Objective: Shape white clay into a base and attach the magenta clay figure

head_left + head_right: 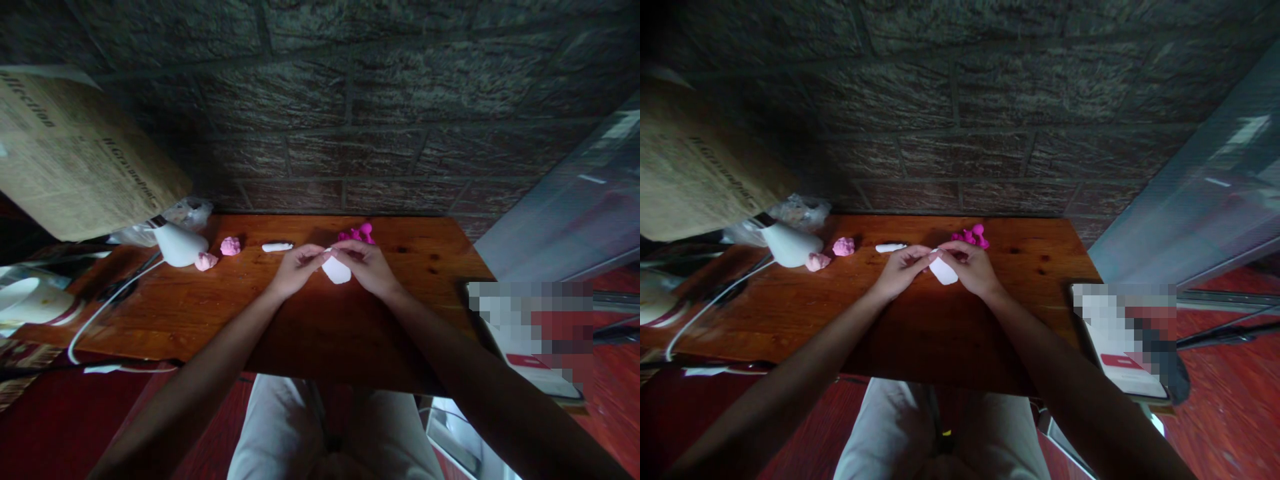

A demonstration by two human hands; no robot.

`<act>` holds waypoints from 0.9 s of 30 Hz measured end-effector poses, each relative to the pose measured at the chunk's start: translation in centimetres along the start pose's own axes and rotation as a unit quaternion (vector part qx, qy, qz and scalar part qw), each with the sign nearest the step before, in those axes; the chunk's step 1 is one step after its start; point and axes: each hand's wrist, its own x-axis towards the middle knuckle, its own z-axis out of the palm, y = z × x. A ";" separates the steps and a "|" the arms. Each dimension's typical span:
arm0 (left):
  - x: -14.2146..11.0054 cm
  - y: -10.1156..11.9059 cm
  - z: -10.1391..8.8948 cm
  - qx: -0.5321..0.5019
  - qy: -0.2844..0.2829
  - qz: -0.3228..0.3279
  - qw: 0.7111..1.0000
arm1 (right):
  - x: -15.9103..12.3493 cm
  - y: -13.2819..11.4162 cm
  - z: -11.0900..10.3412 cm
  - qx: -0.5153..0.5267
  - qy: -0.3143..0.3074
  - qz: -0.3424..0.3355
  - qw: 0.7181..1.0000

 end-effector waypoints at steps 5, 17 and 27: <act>0.0 -0.1 -0.1 0.012 -0.009 0.008 1.000 | -0.1 0.1 -0.1 -0.023 -0.018 -0.009 1.000; 0.0 0.3 -0.3 0.049 0.032 0.065 0.996 | 0.0 -0.3 -0.4 -0.058 0.002 -0.066 0.996; -0.4 0.0 -0.8 0.119 0.047 0.096 0.987 | -0.3 -1.0 -0.8 -0.136 -0.009 -0.104 0.985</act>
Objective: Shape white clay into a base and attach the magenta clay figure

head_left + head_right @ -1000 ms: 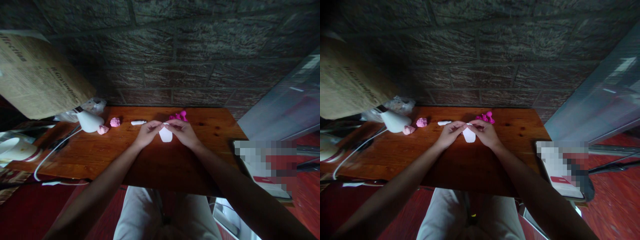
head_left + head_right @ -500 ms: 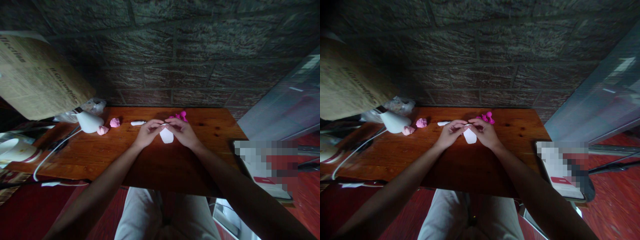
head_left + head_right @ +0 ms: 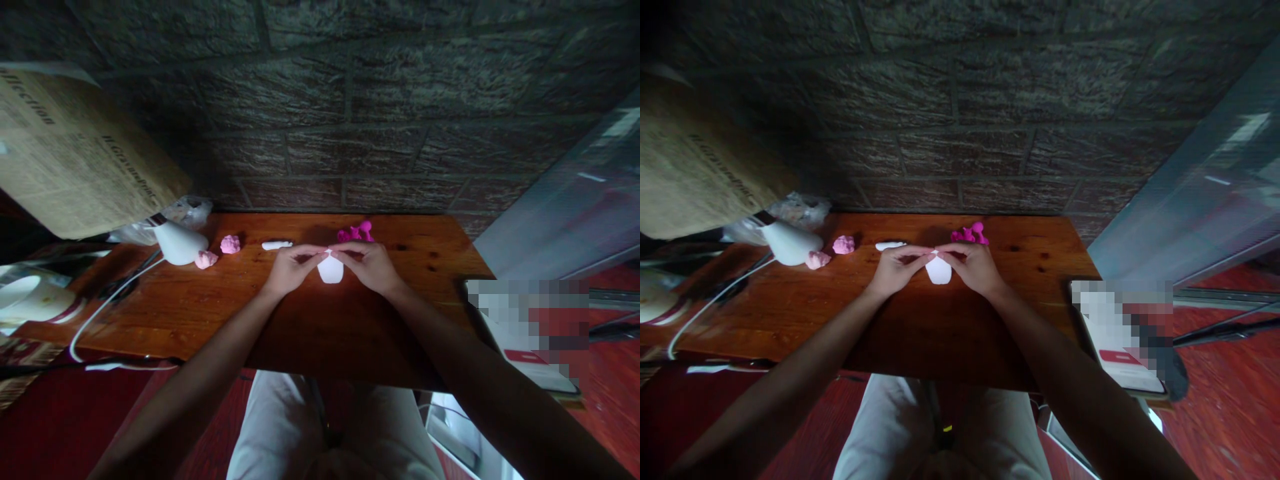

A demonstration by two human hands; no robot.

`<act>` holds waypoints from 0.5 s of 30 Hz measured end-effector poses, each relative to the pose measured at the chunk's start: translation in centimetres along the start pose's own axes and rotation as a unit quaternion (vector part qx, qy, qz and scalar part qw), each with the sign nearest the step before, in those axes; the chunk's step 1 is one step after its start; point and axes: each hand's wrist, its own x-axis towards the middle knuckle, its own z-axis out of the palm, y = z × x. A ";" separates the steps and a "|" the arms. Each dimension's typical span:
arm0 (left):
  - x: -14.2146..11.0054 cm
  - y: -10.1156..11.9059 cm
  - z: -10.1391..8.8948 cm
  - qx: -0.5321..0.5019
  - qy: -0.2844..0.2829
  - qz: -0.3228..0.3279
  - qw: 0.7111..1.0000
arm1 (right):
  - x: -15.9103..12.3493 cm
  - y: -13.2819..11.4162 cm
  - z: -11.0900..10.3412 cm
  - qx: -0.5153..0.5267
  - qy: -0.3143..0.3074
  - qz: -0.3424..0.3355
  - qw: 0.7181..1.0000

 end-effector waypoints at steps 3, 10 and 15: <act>0.1 -0.1 0.0 -0.019 -0.003 -0.013 1.000 | 0.0 0.1 0.0 0.000 0.000 0.008 1.000; 0.1 0.2 -0.1 -0.020 -0.012 0.010 1.000 | 0.0 -0.1 0.0 0.011 -0.007 -0.005 1.000; -0.1 0.2 -0.3 0.024 -0.023 0.020 0.999 | 0.0 -0.1 -0.1 -0.011 -0.009 -0.007 1.000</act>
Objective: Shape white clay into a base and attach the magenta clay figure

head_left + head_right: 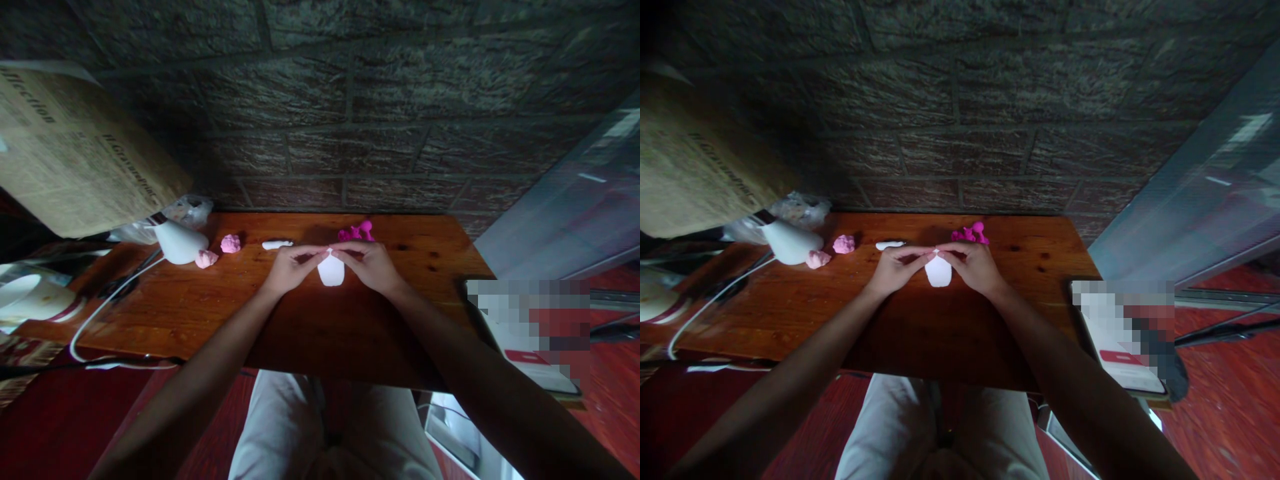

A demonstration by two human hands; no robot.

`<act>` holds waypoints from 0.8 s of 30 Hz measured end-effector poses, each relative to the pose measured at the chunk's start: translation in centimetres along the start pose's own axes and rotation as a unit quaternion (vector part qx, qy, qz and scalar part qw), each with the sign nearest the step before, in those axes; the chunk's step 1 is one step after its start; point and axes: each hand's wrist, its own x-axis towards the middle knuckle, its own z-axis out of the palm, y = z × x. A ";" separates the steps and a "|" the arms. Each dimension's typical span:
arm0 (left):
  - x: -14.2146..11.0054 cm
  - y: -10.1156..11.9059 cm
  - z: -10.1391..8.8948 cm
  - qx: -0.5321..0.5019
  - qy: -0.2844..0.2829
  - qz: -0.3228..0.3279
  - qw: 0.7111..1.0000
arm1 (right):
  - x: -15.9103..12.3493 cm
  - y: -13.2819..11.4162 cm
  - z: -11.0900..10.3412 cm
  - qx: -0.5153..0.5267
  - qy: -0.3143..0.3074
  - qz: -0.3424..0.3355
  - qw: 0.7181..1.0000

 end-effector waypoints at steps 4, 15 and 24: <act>0.0 0.0 0.0 -0.011 -0.002 -0.005 1.000 | 0.0 0.0 0.1 -0.005 -0.009 0.006 1.000; -0.1 -0.1 0.0 -0.036 -0.034 -0.019 0.999 | 0.1 0.7 0.2 0.045 0.006 0.032 0.998; 0.1 0.0 0.2 -0.064 -0.017 -0.020 0.998 | 0.3 0.8 0.3 0.082 0.018 0.071 0.994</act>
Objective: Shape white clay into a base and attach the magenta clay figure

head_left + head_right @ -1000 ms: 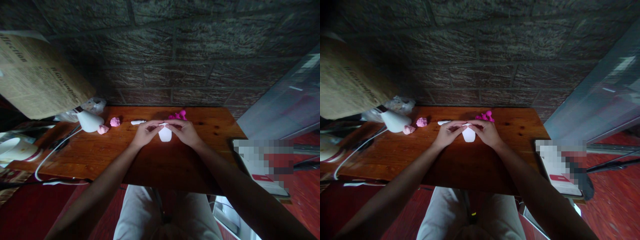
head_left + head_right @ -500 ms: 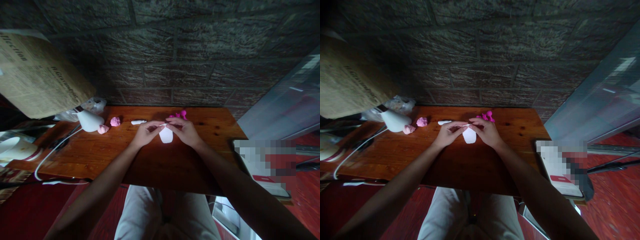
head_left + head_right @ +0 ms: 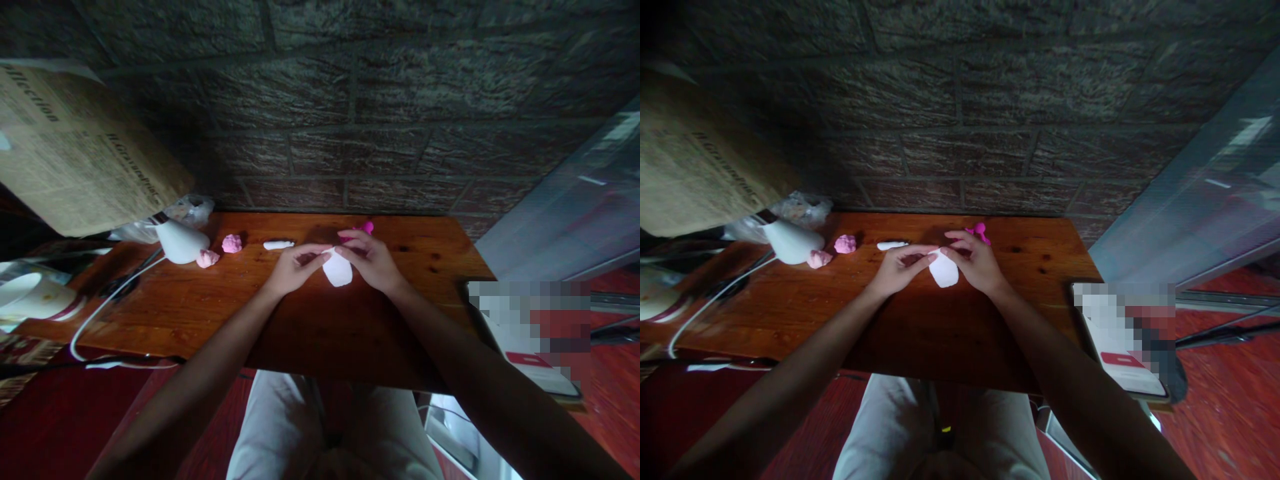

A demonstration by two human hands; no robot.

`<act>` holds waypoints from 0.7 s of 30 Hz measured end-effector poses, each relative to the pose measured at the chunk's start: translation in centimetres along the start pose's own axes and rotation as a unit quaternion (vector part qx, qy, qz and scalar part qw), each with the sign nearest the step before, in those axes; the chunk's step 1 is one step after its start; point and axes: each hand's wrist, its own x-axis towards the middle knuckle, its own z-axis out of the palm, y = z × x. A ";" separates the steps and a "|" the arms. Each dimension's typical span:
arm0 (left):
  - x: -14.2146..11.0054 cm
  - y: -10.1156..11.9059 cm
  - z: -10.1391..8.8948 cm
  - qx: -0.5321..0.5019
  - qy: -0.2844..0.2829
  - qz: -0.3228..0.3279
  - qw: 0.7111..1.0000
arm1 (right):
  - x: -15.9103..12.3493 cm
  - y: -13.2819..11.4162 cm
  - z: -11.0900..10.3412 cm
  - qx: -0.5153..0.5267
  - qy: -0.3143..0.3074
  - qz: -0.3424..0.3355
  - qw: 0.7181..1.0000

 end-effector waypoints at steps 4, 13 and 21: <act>0.3 0.0 -0.2 -0.018 0.035 -0.031 0.999 | 0.2 0.1 -0.2 0.033 -0.018 0.036 0.999; 0.5 0.0 -0.3 -0.089 0.059 -0.106 0.989 | 0.1 0.1 -0.2 0.050 -0.064 0.052 0.995; 0.5 -0.2 -0.1 -0.145 0.055 -0.136 0.978 | -0.3 -0.1 0.2 0.055 -0.088 0.097 0.990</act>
